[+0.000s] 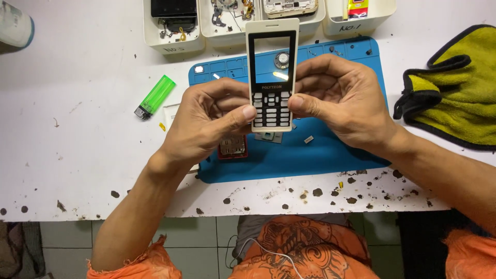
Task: Repairing a feature phone by disassembling and reassembling the casing and keypad
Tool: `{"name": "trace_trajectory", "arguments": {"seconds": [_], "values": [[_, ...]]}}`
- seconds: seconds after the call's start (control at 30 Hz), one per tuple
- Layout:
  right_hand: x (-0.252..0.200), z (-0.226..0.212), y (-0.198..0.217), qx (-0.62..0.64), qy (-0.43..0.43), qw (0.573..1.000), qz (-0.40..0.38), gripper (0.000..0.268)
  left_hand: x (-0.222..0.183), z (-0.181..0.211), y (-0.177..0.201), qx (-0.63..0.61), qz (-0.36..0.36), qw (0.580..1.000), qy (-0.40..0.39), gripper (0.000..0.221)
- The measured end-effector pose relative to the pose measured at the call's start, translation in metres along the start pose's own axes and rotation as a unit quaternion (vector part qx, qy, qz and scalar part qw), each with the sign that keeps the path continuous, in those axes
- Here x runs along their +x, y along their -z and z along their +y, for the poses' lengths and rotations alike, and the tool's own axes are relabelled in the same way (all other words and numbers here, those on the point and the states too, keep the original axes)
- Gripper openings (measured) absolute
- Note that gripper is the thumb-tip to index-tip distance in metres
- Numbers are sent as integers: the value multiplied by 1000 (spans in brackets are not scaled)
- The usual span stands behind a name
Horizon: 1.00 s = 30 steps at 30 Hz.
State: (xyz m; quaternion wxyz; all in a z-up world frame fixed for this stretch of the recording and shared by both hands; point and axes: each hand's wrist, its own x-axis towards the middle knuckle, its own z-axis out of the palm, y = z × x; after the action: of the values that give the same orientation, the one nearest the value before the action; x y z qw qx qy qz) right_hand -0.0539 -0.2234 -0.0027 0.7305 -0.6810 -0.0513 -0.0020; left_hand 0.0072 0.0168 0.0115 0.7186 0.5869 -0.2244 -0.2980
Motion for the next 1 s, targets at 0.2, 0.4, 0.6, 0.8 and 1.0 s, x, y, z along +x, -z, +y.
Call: {"name": "trace_trajectory", "arguments": {"seconds": [0.2,0.4,0.6,0.8,1.0], "values": [[2,3,4,22,-12,1000,-17,37,0,-6,3,-35,9,999,20,15],[4,2,5,57,-52,997,-22,37,2,-1,-1,-25,10,1000,16,29],[4,0,4,51,-56,997,-21,34,4,1,-2,-9,32,999,8,24],[6,-7,-1,38,-68,996,-38,40,1,15,4,38,33,998,29,43],[15,-13,-13,14,-109,990,-91,43,-10,21,16,154,77,984,48,45]]}}
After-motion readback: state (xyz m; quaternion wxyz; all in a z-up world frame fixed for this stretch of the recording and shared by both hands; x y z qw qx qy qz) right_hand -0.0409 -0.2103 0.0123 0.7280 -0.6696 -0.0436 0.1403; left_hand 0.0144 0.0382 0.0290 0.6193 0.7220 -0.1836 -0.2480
